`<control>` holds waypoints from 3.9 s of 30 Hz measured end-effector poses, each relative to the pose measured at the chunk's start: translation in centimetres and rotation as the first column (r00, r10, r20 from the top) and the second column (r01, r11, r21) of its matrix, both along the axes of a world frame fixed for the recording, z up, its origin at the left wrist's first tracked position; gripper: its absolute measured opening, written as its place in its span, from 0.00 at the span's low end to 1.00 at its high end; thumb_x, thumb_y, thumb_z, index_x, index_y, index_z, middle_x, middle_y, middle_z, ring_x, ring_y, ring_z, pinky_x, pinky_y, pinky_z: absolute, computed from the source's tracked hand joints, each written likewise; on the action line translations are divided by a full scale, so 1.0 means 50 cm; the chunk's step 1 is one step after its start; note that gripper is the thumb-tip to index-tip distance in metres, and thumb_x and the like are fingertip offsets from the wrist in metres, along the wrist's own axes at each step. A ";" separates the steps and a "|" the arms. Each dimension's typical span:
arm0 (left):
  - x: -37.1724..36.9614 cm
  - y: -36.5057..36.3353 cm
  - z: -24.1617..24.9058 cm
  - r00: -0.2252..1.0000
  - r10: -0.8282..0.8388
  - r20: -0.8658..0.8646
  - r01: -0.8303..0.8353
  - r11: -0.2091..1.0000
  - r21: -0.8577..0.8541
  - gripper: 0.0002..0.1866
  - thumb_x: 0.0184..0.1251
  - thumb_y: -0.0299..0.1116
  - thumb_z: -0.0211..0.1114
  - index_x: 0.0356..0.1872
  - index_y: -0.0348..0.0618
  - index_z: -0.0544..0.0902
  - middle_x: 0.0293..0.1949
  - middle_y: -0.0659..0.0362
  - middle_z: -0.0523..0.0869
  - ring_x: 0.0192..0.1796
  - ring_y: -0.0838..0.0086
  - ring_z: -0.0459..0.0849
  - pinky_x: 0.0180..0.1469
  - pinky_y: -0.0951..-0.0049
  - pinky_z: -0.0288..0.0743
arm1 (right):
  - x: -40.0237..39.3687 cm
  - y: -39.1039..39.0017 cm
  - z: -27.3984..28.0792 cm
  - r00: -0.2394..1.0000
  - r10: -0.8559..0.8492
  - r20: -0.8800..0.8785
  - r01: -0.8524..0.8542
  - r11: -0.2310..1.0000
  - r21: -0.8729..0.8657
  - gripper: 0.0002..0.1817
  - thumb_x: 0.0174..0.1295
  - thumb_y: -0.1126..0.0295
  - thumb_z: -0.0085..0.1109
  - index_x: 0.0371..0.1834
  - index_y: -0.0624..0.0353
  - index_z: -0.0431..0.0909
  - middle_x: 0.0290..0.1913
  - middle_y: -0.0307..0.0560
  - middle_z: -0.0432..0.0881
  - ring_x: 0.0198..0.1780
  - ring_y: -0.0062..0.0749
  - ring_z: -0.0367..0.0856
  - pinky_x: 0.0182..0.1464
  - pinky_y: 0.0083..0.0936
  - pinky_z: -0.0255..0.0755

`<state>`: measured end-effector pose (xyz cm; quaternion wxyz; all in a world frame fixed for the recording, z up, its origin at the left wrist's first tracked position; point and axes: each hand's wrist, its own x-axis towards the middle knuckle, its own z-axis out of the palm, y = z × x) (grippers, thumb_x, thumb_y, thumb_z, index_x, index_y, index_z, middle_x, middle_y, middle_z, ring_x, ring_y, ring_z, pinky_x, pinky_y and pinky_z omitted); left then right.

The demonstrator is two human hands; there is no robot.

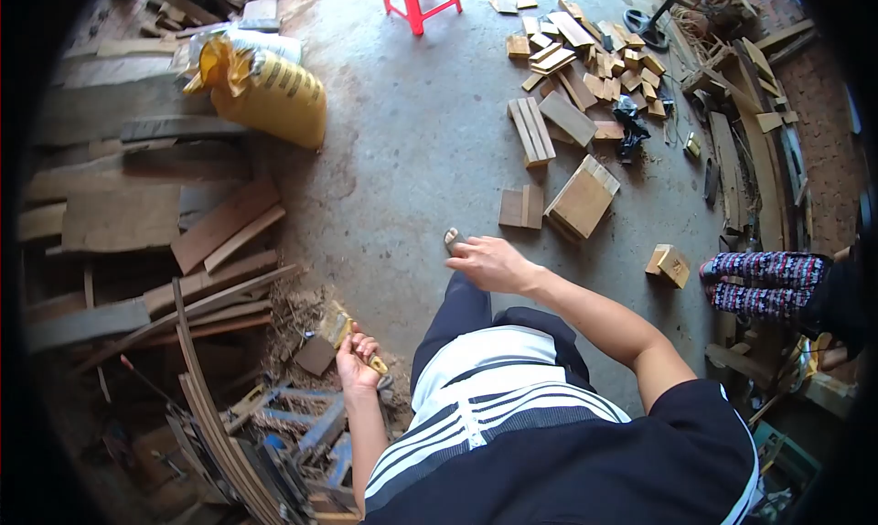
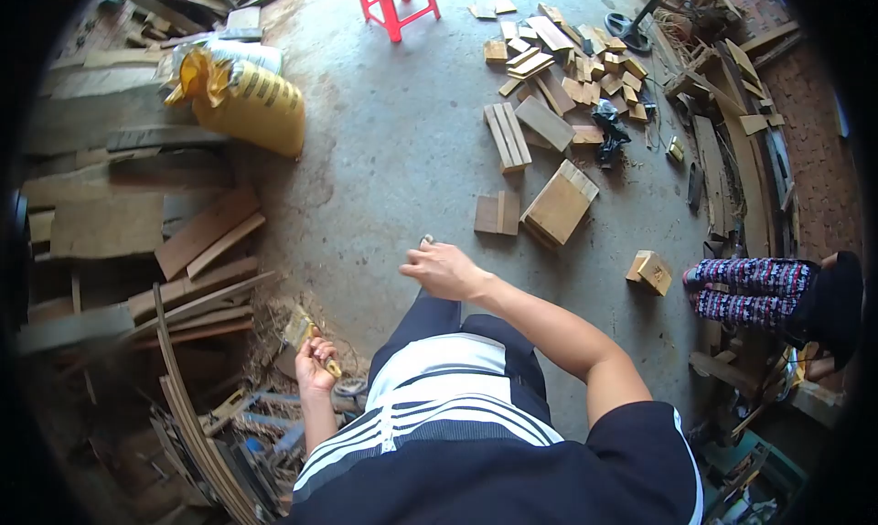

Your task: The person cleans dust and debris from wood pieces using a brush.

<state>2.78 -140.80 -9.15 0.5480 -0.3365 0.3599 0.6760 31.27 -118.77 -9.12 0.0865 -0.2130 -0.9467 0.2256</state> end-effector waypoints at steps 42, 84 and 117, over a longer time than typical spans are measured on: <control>0.200 1.549 -0.116 0.308 -0.951 -0.034 0.705 0.253 -0.662 0.06 0.77 0.32 0.57 0.47 0.43 0.76 0.22 0.69 0.68 0.19 0.87 0.59 0.20 0.83 0.52 | 0.416 1.121 -0.916 0.081 -0.631 0.772 0.779 -0.443 -0.443 0.12 0.70 0.69 0.50 0.45 0.59 0.85 0.32 0.41 0.85 0.33 0.23 0.84 0.37 0.23 0.81; 0.267 1.709 -0.355 -0.007 -0.958 0.285 0.725 -0.201 -0.659 0.08 0.75 0.36 0.61 0.48 0.45 0.78 0.18 0.71 0.68 0.17 0.87 0.62 0.18 0.82 0.54 | 0.616 1.394 -1.004 0.352 -0.880 0.319 0.914 0.396 0.084 0.32 0.50 0.82 0.64 0.64 0.63 0.76 0.61 0.55 0.80 0.62 0.46 0.80 0.64 0.34 0.76; 0.242 1.595 -0.608 0.485 -0.784 0.388 0.818 0.249 -0.519 0.34 0.62 0.47 0.57 0.66 0.35 0.67 0.54 0.39 0.81 0.54 0.54 0.82 0.57 0.52 0.77 | 0.457 1.571 -1.328 -0.486 -0.396 0.779 -0.404 -0.689 -0.602 0.31 0.77 0.58 0.42 0.77 0.61 0.53 0.77 0.56 0.59 0.77 0.45 0.58 0.75 0.42 0.57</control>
